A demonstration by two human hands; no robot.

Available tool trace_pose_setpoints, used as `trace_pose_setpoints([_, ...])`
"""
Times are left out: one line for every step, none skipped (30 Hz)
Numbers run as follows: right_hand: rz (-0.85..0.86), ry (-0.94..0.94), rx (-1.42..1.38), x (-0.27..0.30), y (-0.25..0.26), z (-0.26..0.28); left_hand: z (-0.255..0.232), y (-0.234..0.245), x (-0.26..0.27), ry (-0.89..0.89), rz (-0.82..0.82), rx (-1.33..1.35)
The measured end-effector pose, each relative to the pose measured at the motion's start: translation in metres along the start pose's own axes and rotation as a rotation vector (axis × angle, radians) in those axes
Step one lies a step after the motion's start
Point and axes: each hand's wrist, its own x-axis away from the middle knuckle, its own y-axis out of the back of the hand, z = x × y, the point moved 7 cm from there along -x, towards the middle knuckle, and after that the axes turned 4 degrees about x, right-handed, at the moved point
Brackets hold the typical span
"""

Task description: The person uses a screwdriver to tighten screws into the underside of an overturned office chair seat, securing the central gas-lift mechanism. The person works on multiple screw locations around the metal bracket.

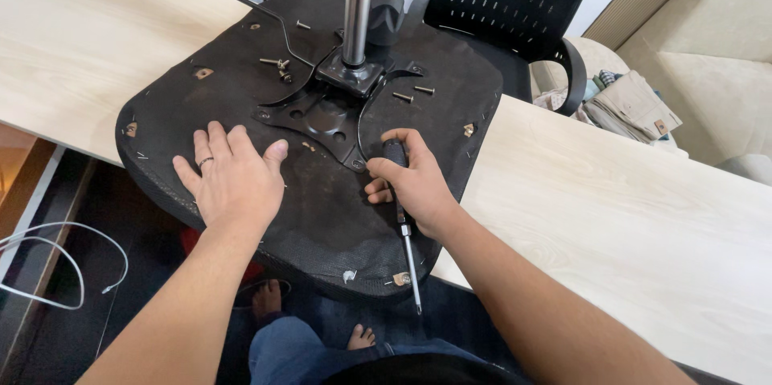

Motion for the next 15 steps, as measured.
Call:
trace_pose_setpoints([0.001, 0.0, -0.002, 0.001, 0.0, 0.0, 0.001, 0.0, 0.0, 0.002, -0.009, 0.02])
trace_pose_setpoints([0.001, 0.0, -0.004, 0.002, 0.0, 0.0, 0.002, 0.0, 0.001, 0.004, -0.017, 0.041])
trace_pose_setpoints([0.001, 0.004, -0.008, 0.003, -0.001, 0.0, 0.003, 0.001, 0.0, 0.003, -0.028, 0.06])
trace_pose_setpoints([0.001, 0.001, -0.007, 0.003, -0.001, 0.001, 0.004, 0.002, 0.0, 0.003, -0.04, 0.064])
trace_pose_setpoints([-0.002, -0.002, -0.007, 0.003, -0.002, 0.001, 0.004, 0.002, -0.001, 0.0, -0.05, 0.067])
trace_pose_setpoints([-0.005, -0.006, -0.008, 0.002, -0.002, 0.002, 0.004, 0.003, -0.003, -0.003, -0.06, 0.071])
trace_pose_setpoints([-0.006, -0.004, -0.01, 0.002, -0.002, 0.001, 0.005, 0.004, -0.005, -0.01, -0.061, 0.069])
trace_pose_setpoints([-0.006, -0.002, -0.012, 0.001, -0.002, 0.001, 0.005, 0.004, -0.008, -0.018, -0.061, 0.067])
trace_pose_setpoints([-0.01, -0.003, -0.012, 0.001, -0.001, 0.0, 0.005, 0.003, -0.009, -0.025, -0.058, 0.068])
trace_pose_setpoints([-0.012, -0.006, -0.023, 0.002, 0.0, -0.002, 0.004, 0.001, -0.009, -0.025, -0.055, 0.072])
trace_pose_setpoints([-0.015, -0.006, -0.035, 0.002, 0.0, -0.002, 0.004, 0.002, -0.01, -0.027, -0.055, 0.076])
trace_pose_setpoints([-0.018, -0.006, -0.048, 0.002, 0.0, -0.002, 0.002, 0.003, -0.012, -0.028, -0.055, 0.081])
trace_pose_setpoints([-0.022, -0.006, -0.052, 0.002, 0.001, -0.002, 0.0, 0.003, -0.012, -0.041, -0.054, 0.086])
trace_pose_setpoints([-0.027, -0.006, -0.056, 0.002, 0.001, -0.002, -0.001, 0.003, -0.012, -0.053, -0.054, 0.092])
trace_pose_setpoints([-0.028, -0.006, -0.058, 0.002, 0.0, -0.002, -0.002, 0.003, -0.013, -0.062, -0.056, 0.098])
